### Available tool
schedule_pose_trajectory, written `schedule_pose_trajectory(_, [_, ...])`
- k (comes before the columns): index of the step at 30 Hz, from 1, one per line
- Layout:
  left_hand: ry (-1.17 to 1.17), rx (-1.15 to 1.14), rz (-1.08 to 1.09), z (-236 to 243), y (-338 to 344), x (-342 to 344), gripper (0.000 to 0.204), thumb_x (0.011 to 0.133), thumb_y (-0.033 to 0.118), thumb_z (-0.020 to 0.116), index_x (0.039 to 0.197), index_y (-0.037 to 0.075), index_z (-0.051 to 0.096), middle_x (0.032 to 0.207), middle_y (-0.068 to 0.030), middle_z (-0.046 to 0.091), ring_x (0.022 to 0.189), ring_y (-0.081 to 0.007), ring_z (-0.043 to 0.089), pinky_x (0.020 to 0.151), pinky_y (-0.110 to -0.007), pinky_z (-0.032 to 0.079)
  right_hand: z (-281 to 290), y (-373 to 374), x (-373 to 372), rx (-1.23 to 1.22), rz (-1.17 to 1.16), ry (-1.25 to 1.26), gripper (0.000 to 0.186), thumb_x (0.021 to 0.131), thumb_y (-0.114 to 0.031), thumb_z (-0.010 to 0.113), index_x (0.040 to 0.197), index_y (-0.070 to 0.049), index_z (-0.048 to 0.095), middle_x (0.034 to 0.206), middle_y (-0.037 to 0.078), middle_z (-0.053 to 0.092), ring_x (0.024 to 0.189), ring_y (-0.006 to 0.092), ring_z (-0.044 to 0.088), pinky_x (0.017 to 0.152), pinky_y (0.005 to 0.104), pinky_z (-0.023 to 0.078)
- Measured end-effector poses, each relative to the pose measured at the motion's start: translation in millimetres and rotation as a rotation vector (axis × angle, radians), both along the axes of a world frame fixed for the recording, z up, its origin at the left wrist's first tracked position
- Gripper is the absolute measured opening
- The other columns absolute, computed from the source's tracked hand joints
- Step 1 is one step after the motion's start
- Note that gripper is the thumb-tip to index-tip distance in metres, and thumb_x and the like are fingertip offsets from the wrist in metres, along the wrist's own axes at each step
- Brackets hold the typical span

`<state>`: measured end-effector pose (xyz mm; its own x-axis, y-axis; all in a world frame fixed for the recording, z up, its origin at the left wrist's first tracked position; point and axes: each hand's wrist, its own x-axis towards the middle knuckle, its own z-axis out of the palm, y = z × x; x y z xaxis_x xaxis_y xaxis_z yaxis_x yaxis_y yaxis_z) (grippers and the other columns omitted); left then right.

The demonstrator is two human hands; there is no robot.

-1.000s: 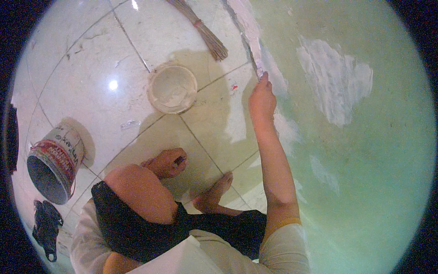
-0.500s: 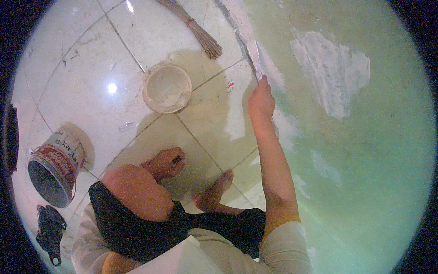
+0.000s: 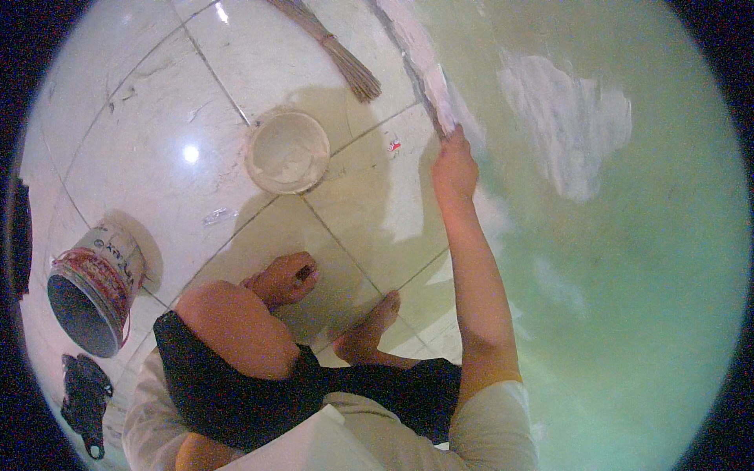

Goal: The person applies white putty to cracks and holes in a green wall using a putty knife, dipping the tool into a container of filler to reload it.

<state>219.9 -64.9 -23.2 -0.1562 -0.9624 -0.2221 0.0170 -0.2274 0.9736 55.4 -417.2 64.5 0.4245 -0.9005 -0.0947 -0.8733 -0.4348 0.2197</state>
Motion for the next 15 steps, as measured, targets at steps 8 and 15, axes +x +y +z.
schedule_pose_trajectory(8, [0.058,0.037,-0.059,-1,0,4,0.019,0.089,0.019,0.066,0.097,0.003,0.06,0.085,-0.0163,0.063,0.075,-0.033,0.063,0.07,-0.043,0.052,14,7,17,0.019,0.057,-0.058,0.047,0.098,-0.021,0.053,0.14,-0.003,0.042,0.119,0.021,0.063,0.097,0.0391,0.067,0.078,0.05,0.055])
schedule_pose_trajectory(15, [0.071,0.059,0.011,6,0,2,0.019,0.089,0.019,0.067,0.097,0.004,0.058,0.083,-0.0147,0.061,0.07,-0.0285,0.06,0.067,-0.041,0.051,1,-26,100,0.022,0.104,-0.013,0.046,0.097,-0.02,0.054,0.138,-0.003,0.044,0.112,0.02,0.065,0.091,0.0372,0.069,0.075,0.0486,0.057])
